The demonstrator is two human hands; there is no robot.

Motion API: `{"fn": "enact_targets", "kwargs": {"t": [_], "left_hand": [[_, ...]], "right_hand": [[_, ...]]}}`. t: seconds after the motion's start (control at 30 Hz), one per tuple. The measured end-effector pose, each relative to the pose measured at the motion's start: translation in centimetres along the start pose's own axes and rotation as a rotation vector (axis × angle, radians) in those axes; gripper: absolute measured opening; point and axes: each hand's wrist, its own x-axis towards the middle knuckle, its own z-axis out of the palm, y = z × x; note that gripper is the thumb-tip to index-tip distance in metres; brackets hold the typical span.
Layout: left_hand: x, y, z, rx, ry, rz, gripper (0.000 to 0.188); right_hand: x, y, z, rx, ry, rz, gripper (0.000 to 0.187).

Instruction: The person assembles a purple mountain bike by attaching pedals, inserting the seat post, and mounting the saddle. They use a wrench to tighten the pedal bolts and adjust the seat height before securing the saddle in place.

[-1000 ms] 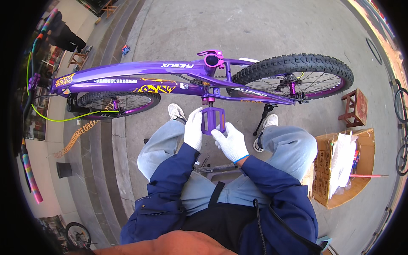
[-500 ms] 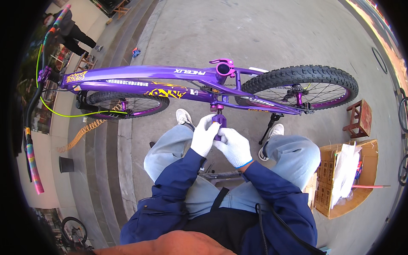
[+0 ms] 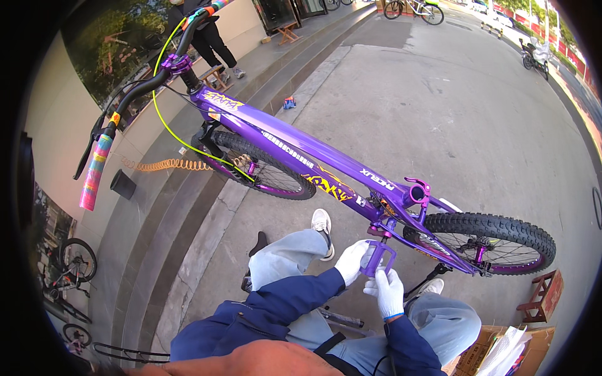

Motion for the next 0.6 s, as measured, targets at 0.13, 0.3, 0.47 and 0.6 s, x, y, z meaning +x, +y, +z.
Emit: {"fn": "enact_targets", "kwargs": {"t": [0.13, 0.3, 0.47, 0.6], "left_hand": [[-0.2, 1.0, 0.2, 0.309, 0.056, 0.095, 0.038], [-2.0, 3.6, 2.4, 0.811, 0.151, 0.228, 0.056], [-2.2, 4.5, 4.0, 0.852, 0.031, 0.171, 0.067], [-0.4, 4.0, 3.6, 0.391, -0.036, 0.033, 0.045]], "right_hand": [[-0.6, 0.3, 1.1, -0.22, -0.018, -0.371, 0.028], [-1.1, -1.0, 2.2, -0.813, 0.19, -0.686, 0.038], [-1.2, -2.3, 3.4, -1.058, 0.202, -0.913, 0.039], [-1.5, -2.8, 3.4, -1.004, 0.151, -0.88, 0.046]]}}
